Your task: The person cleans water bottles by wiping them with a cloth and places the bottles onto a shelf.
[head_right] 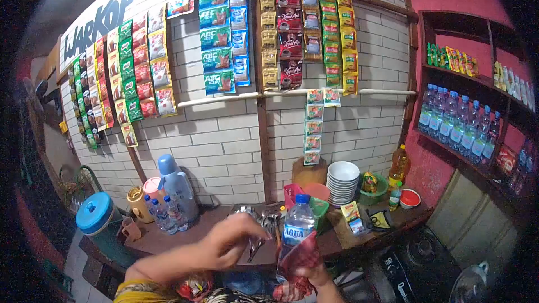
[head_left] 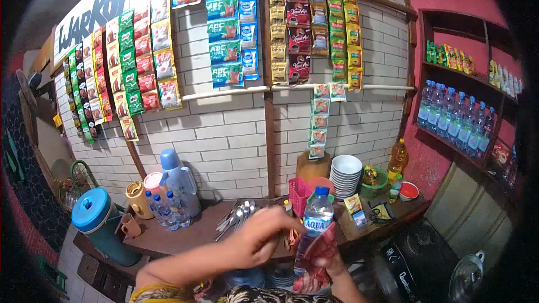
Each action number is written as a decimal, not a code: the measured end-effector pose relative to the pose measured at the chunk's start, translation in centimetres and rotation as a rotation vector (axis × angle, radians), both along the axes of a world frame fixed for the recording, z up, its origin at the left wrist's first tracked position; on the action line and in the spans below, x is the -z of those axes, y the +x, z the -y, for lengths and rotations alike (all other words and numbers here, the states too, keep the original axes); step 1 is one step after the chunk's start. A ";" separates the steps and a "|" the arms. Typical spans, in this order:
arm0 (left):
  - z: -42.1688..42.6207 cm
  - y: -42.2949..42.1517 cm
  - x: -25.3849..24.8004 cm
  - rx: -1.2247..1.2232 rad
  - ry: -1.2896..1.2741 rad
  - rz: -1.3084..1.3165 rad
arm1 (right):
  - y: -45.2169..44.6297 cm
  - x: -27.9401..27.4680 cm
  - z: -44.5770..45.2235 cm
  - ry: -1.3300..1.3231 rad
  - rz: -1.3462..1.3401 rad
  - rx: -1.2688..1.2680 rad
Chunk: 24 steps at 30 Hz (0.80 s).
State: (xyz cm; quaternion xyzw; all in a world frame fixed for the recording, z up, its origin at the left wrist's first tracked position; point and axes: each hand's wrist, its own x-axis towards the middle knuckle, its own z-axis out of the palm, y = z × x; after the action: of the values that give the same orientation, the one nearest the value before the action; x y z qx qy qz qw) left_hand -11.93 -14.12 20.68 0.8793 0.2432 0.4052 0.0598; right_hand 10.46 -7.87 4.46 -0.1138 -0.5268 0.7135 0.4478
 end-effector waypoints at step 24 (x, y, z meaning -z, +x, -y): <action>-3.8 4.6 14.0 -0.003 -0.692 0.770 | 1.2 27.0 -2.1 0.244 0.066 0.388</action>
State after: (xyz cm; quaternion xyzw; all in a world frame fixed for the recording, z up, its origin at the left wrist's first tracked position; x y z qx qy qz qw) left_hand -7.32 -10.30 6.64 0.5949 0.3246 0.5955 0.4315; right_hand 11.70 -5.82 -22.51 -0.1811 -0.5918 0.5407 0.5697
